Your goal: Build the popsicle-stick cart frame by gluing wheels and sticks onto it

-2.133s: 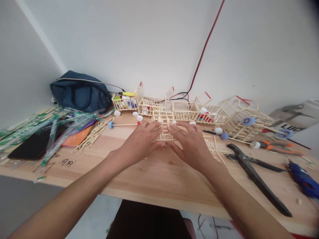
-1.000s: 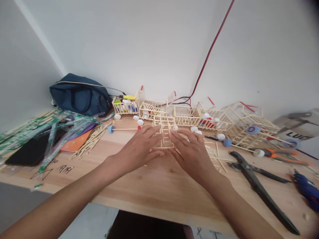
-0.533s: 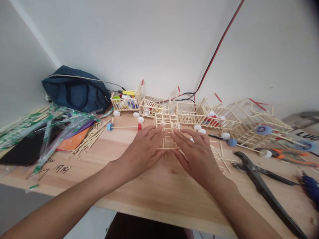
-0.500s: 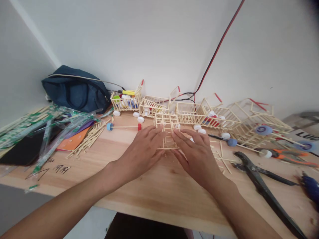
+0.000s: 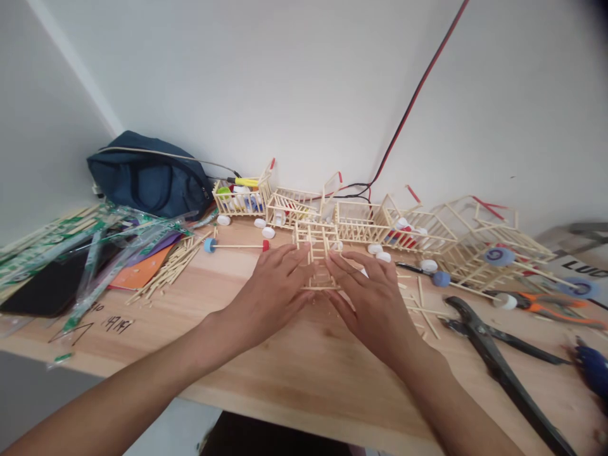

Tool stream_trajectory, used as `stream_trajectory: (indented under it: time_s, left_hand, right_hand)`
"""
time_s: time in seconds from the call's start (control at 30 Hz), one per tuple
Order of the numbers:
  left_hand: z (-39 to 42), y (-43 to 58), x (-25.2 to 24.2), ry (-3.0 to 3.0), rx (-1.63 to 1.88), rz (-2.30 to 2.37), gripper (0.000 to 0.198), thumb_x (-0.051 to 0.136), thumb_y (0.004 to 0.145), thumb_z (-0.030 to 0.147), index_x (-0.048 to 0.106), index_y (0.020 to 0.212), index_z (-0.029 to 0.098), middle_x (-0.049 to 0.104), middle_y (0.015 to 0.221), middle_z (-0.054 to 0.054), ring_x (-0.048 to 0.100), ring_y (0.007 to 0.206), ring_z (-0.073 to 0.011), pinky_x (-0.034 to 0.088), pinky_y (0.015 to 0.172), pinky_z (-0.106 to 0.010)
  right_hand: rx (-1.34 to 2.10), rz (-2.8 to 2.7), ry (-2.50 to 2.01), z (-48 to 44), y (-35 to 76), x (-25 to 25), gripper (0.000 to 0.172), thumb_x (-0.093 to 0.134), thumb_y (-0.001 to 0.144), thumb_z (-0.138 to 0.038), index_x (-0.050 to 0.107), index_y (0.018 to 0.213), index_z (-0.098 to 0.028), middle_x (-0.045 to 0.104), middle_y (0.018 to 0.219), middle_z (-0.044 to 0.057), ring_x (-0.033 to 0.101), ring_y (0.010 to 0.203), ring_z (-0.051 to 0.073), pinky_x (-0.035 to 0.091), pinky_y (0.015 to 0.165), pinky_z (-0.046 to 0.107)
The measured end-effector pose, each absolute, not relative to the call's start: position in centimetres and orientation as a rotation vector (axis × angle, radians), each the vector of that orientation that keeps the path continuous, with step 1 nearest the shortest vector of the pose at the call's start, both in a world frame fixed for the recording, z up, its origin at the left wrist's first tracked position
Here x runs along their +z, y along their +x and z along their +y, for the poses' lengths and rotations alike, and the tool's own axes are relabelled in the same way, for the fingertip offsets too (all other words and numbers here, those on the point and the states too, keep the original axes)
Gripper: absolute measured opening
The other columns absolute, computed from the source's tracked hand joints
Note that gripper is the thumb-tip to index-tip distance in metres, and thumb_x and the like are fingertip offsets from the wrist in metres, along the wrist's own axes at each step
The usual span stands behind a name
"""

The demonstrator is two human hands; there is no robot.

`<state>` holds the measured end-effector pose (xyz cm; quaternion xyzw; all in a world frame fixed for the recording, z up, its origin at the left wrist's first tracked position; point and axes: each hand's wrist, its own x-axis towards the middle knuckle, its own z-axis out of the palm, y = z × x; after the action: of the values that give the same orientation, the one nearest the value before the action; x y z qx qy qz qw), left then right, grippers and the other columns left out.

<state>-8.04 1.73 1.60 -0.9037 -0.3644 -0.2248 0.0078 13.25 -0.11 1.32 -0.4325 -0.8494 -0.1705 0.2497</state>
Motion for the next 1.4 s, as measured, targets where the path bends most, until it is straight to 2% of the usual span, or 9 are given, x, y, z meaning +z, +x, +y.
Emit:
stream_trajectory:
  time_s: [0.47,0.7,1.03,1.4]
  left_hand:
    - [1.7,-8.0,1.6,-2.821,-0.725,-1.164,0.034,0.051,0.096,0.028,0.061,0.127,0.017,0.050,0.148,-0.015,0.044,0.134,-0.0348,0.041,0.106,-0.058]
    - [1.7,-8.1,1.6,-2.817,-0.741,-1.155,0.032,0.052,0.095,0.026,0.063,0.125,0.017,0.052,0.146,-0.014,0.045,0.133,-0.0348,0.042,0.105,-0.057]
    - [1.7,-8.0,1.8,-2.821,-0.773,-1.147,0.032,0.053,0.094,0.024,0.064,0.123,0.017,0.055,0.144,-0.015,0.047,0.132,-0.0356,0.043,0.104,-0.058]
    - [1.8,-8.0,1.7,-2.810,-0.771,-1.150,0.031,0.054,0.094,0.025,0.063,0.124,0.018,0.056,0.143,-0.014,0.047,0.132,-0.0337,0.043,0.105,-0.056]
  right_hand:
    - [-0.440,-2.332,-1.191,0.0,13.4,1.5,0.036,0.055,0.097,-0.030,0.061,0.129,-0.014,0.068,0.130,0.009,0.055,0.122,0.030,0.035,0.098,0.047]
    - [-0.330,-2.363,-1.220,0.6,15.1,1.8,0.051,0.060,0.093,-0.041,0.053,0.138,-0.016,0.062,0.138,0.010,0.047,0.131,0.033,0.035,0.099,0.049]
    - [-0.398,-2.349,-1.134,0.8,15.7,1.2,0.038,0.059,0.095,-0.040,0.061,0.127,-0.020,0.069,0.130,0.006,0.054,0.126,0.031,0.036,0.099,0.049]
    - [-0.433,-2.331,-1.090,1.0,15.4,1.1,0.035,0.061,0.095,-0.035,0.063,0.126,-0.018,0.069,0.129,0.007,0.057,0.123,0.030,0.037,0.097,0.048]
